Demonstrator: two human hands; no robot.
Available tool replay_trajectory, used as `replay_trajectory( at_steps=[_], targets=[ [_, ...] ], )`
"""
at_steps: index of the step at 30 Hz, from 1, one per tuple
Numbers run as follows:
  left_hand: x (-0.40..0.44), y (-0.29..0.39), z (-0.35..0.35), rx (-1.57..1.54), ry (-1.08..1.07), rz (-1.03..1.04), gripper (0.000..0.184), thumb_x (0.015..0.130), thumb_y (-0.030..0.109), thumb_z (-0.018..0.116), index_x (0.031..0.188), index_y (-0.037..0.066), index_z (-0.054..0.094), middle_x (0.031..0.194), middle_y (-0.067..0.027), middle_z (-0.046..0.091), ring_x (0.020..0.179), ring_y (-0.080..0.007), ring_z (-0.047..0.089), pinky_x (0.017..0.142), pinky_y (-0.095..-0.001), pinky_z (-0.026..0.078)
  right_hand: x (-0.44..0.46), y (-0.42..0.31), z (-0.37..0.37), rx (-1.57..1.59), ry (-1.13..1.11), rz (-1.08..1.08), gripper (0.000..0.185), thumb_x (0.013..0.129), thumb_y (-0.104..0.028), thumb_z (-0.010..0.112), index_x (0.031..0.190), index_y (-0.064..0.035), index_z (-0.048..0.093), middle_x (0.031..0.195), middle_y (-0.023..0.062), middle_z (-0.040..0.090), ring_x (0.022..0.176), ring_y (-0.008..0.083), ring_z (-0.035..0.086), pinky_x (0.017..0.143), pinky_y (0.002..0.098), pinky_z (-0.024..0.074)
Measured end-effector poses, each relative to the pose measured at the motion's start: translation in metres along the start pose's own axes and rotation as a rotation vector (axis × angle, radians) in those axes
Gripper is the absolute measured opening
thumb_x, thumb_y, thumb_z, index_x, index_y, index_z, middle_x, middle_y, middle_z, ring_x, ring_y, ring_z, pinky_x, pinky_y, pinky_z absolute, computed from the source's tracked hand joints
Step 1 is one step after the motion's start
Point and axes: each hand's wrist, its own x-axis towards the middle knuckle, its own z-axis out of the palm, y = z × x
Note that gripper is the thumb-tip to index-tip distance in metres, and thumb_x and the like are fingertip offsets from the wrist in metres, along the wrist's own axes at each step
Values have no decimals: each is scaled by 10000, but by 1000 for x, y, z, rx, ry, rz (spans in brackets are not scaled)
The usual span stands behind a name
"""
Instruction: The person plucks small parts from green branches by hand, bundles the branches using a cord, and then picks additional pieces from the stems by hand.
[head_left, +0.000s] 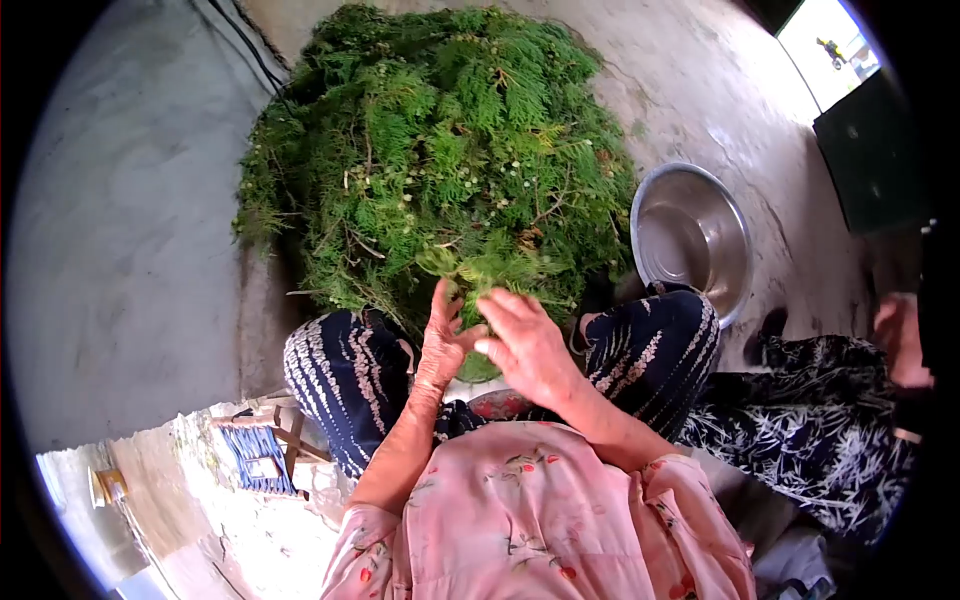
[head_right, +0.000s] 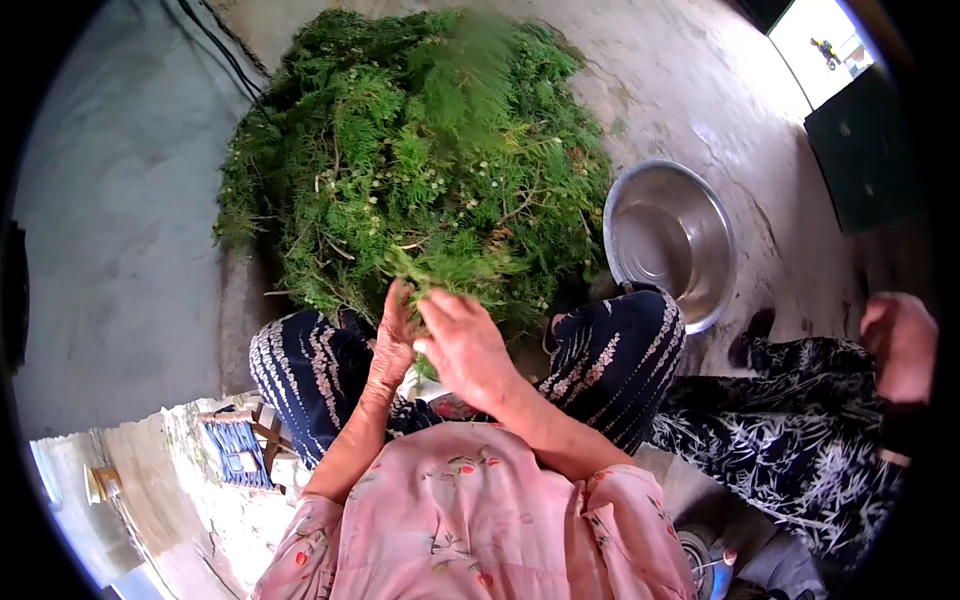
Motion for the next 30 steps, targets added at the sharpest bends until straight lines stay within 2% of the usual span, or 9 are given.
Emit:
replay_trajectory(
  at_steps=[3, 7, 13, 15, 20, 23, 24, 26, 30],
  targets=[
    [-5, 47, -4, -788, -171, 9, 897, 713, 297, 696, 1387, 117, 132, 1305, -172, 382, 1147, -329, 434, 902, -460, 427, -5, -28, 14, -55, -3, -196, 469, 719, -193, 651, 1096, 49, 514, 1129, 159, 499, 1031, 320, 465, 888, 392, 381],
    [-9, 68, -23, -955, -125, 54, 612, 665, -12, 474, 1269, 45, 399, 1275, -198, 412, 1135, -365, 441, 901, -446, 432, -18, -27, 36, -148, -54, -260, 453, 683, -152, 648, 1078, 34, 529, 1098, 137, 502, 991, 303, 466, 905, 396, 367],
    [-18, 70, -28, -894, -16, 54, 634, 669, -32, 541, 1278, 16, 368, 1258, -216, 427, 1144, -383, 430, 955, -435, 375, -29, -5, 52, -115, -162, -301, 196, 693, -53, 535, 877, -41, 602, 988, 109, 558, 968, 303, 486, 915, 426, 368],
    [-21, 68, -30, -891, -21, 45, 641, 653, -106, 485, 1274, 0, 367, 1255, -206, 432, 1147, -386, 428, 982, -418, 356, -36, 10, 53, 93, -194, -54, 192, 666, 43, 504, 793, -30, 627, 937, 110, 596, 882, 300, 557, 829, 377, 435],
    [-30, 72, -29, -839, 8, -31, 631, 626, -130, 439, 1243, -2, 402, 1180, -204, 493, 1087, -339, 500, 537, -171, 472, -45, 88, 66, 1218, 188, 791, 152, 774, 22, 503, 895, 21, 595, 837, 136, 636, 743, 203, 626, 651, 288, 509],
    [-28, 58, -22, -832, -136, -131, 615, 599, -147, 429, 1200, -16, 425, 1136, -224, 514, 1004, -353, 545, 741, -347, 510, -39, 73, 63, 1348, -113, 823, 515, 847, -465, 509, 979, 29, 559, 718, 96, 602, 616, 195, 598, 633, 335, 536],
    [-31, 55, -16, -860, -166, -146, 609, 591, -152, 424, 1185, -21, 432, 1116, -231, 524, 977, -359, 556, 802, -414, 501, -42, 79, 81, 1354, -189, 841, 522, 850, -482, 491, 997, 13, 563, 729, 76, 607, 600, 173, 580, 602, 323, 522],
    [-33, 51, -8, -902, -227, -194, 588, 592, -174, 453, 1155, -7, 471, 1063, -233, 560, 915, -374, 582, 777, -544, 481, -41, 68, 103, 1615, -179, 875, 262, 859, -324, 545, 916, -72, 587, 675, -42, 533, 513, 91, 464, 460, 222, 380],
    [-37, 49, 3, -891, -354, -276, 567, 598, -167, 478, 1139, 1, 490, 1048, -246, 559, 911, -378, 581, 784, -542, 483, -50, 60, 99, 1702, -219, 702, 80, 795, -134, 521, 866, -112, 552, 660, -126, 453, 509, 9, 394, 420, 210, 285]
  ],
)
